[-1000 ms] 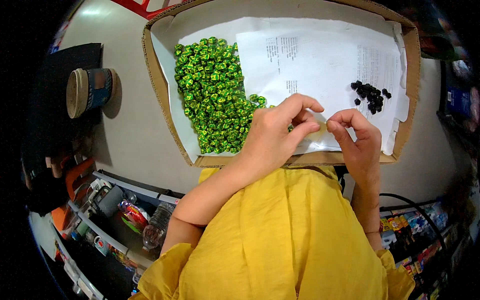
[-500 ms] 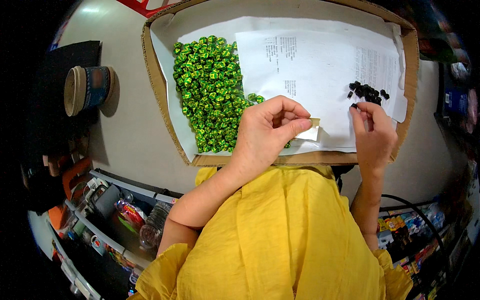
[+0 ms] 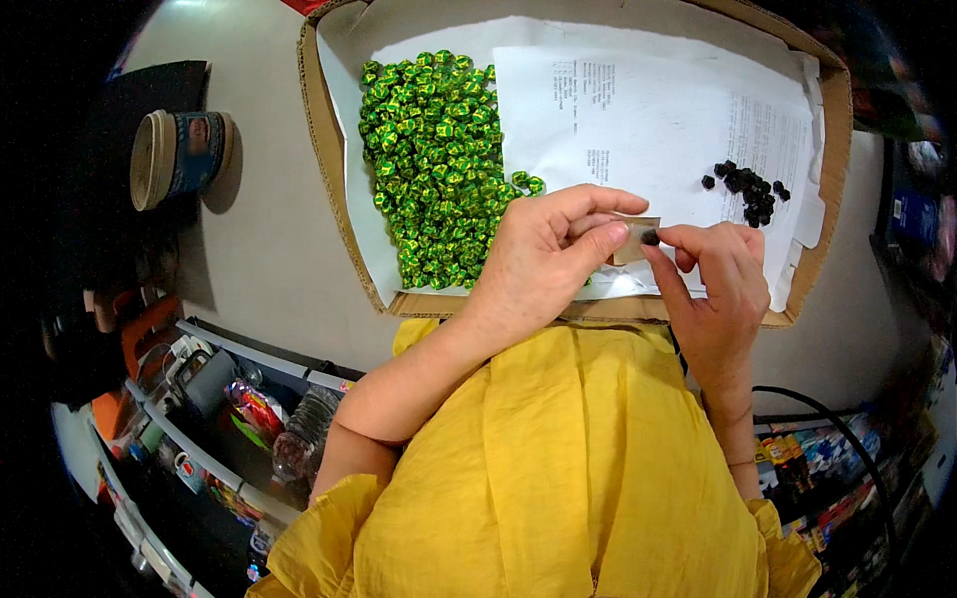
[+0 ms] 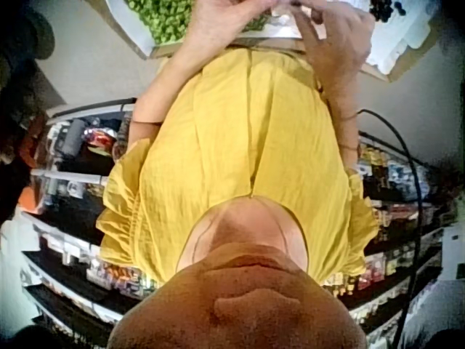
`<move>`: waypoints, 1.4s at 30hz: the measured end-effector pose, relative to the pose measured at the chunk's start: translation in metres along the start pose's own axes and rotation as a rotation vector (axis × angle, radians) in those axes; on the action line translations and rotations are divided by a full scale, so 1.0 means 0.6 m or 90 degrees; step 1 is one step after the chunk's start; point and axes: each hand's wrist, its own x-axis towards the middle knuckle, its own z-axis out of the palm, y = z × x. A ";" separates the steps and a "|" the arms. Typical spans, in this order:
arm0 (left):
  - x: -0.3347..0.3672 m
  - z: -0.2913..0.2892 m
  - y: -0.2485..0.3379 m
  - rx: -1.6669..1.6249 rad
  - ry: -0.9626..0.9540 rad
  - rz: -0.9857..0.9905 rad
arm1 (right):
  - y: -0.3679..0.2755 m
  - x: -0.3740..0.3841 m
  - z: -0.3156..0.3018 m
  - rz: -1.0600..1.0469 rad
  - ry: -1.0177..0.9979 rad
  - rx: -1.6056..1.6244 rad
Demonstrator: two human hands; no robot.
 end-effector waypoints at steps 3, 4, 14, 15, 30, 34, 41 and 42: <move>-0.002 -0.003 0.002 0.023 -0.004 0.007 | -0.006 0.002 0.000 -0.007 -0.011 -0.005; -0.004 -0.004 0.006 0.023 -0.002 0.007 | -0.008 0.003 0.001 -0.017 -0.008 -0.003; -0.007 -0.003 0.026 0.096 -0.057 -0.017 | -0.008 0.002 0.003 -0.026 -0.024 -0.016; -0.007 -0.003 0.028 0.106 -0.063 -0.011 | -0.007 0.002 0.003 -0.031 -0.025 -0.026; -0.004 -0.007 0.042 -0.027 -0.064 -0.068 | 0.003 0.011 -0.005 -0.099 0.015 0.034; -0.006 -0.016 0.039 0.000 -0.070 -0.053 | -0.001 0.005 -0.011 0.025 0.021 0.167; -0.013 -0.009 0.043 0.155 -0.017 0.049 | 0.002 -0.004 -0.001 0.317 -0.067 0.508; -0.016 -0.008 0.042 0.220 0.011 0.101 | -0.005 -0.003 0.002 0.341 -0.065 0.525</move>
